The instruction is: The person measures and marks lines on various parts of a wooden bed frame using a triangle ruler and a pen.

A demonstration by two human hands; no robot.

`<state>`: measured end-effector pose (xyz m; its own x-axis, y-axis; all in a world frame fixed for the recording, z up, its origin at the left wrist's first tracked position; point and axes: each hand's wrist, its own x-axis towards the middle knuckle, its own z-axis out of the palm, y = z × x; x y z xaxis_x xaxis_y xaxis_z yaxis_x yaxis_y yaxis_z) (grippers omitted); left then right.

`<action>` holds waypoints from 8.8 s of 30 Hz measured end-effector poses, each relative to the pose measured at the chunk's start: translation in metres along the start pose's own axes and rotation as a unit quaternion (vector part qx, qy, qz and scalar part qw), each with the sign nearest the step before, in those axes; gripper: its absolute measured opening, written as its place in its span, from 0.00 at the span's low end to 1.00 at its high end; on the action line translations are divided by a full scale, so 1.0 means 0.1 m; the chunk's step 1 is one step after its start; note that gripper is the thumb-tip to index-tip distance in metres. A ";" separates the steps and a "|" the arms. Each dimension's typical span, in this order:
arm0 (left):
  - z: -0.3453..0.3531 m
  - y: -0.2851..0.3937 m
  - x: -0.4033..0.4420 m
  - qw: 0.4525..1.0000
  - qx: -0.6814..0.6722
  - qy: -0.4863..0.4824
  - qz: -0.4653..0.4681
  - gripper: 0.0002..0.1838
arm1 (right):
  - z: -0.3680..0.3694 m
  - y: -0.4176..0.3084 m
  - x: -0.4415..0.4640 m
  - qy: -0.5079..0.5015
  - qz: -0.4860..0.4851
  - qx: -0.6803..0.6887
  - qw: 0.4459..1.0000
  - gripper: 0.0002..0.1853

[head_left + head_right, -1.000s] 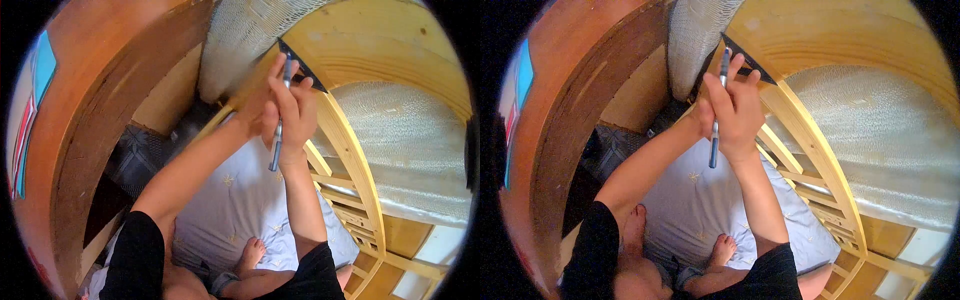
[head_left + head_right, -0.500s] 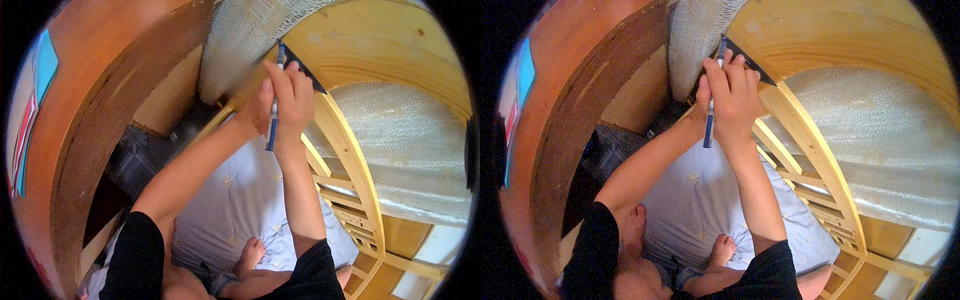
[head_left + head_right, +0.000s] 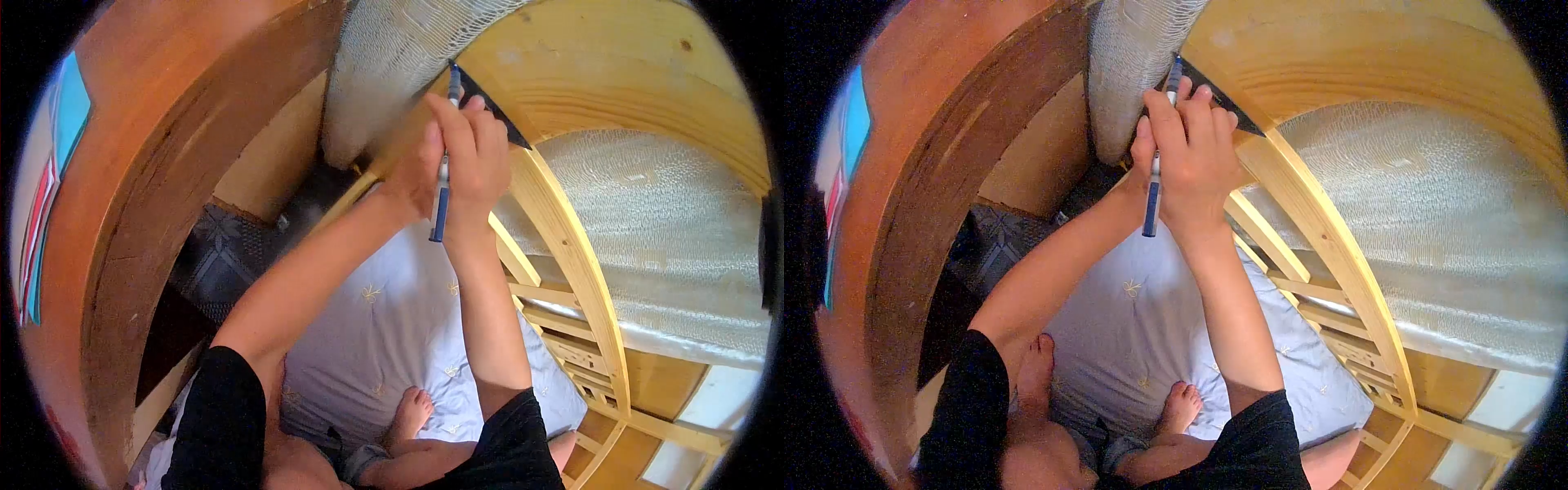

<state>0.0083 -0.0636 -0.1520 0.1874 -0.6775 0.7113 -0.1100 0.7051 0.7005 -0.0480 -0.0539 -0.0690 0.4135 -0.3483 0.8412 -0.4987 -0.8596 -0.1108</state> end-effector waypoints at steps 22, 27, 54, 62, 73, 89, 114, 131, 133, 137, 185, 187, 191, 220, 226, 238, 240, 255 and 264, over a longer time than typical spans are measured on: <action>0.01 0.10 -0.01 0.977 -0.176 -0.009 -0.121 0.33 | -0.09 0.00 0.01 0.024 -0.013 -0.006 1.000 0.14; 0.00 0.13 0.02 0.999 0.002 0.023 -0.042 0.32 | -0.17 0.00 -0.02 0.018 -0.007 -0.008 1.000 0.12; 0.04 0.06 0.09 0.896 0.390 0.061 0.204 0.31 | -0.55 0.03 -0.15 0.006 0.015 -0.034 0.999 0.07; 0.03 0.06 0.06 0.888 0.418 0.037 0.187 0.38 | -0.68 0.04 -0.20 -0.002 0.035 -0.035 0.999 0.08; -0.05 0.12 0.06 0.877 0.450 -0.042 0.164 0.50 | -0.92 0.14 -0.28 0.060 0.007 -0.029 0.998 0.09; 0.15 0.11 -0.06 0.845 0.490 -0.068 0.203 0.44 | -0.77 0.57 -0.60 0.216 0.059 0.058 0.973 0.18; 0.14 0.10 0.01 0.970 0.221 0.005 0.104 0.30 | -0.49 0.27 -0.28 0.171 -0.008 0.125 0.977 0.19; 0.22 0.09 0.13 0.972 -0.195 0.013 -0.128 0.15 | -0.26 0.29 -0.26 0.170 -0.006 0.062 0.984 0.18; 0.22 0.09 0.13 0.976 -0.177 0.009 -0.125 0.15 | -0.25 0.28 -0.24 0.169 -0.006 0.062 0.984 0.18; 0.21 0.07 0.11 0.981 -0.153 0.006 -0.120 0.14 | -0.23 0.29 -0.25 0.163 -0.005 0.048 0.985 0.17; 0.17 -0.10 0.01 0.991 0.131 -0.003 -0.021 0.24 | -0.42 0.20 -0.25 0.093 -0.003 -0.013 0.996 0.21; 0.16 -0.08 0.00 0.984 0.176 -0.009 0.012 0.25 | -0.44 0.19 -0.25 0.093 -0.002 -0.021 0.995 0.21; 0.14 -0.03 -0.04 0.955 0.281 -0.019 0.094 0.26 | -0.46 0.20 -0.25 0.105 -0.006 -0.026 0.994 0.21; 0.19 0.08 -0.02 0.907 0.388 -0.007 0.163 0.31 | -0.70 0.32 -0.41 0.123 0.003 0.012 0.992 0.15; 0.14 0.05 0.02 0.872 0.437 -0.038 0.216 0.35 | -0.70 0.36 -0.42 0.144 0.004 0.021 0.989 0.15; 0.21 0.09 0.07 0.866 0.446 -0.012 0.226 0.38 | -0.80 0.33 -0.45 0.165 0.085 0.065 0.980 0.07; 0.21 0.10 0.09 0.853 0.462 -0.001 0.243 0.36 | -0.73 0.36 -0.46 0.191 0.086 0.071 0.975 0.08; 0.19 0.10 0.01 0.878 0.429 -0.032 0.209 0.19 | -0.66 0.36 -0.38 0.214 0.083 0.076 0.970 0.14; 0.25 0.42 0.06 0.907 0.412 -0.061 -0.064 0.14 | -0.74 0.23 -0.28 0.210 0.158 0.089 0.961 0.06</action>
<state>-0.0198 -0.0438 -0.1171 0.1462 -0.7964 0.5868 -0.7961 0.2574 0.5477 -0.1280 -0.0365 -0.0557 -0.1005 -0.4527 0.8860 -0.3954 -0.7989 -0.4531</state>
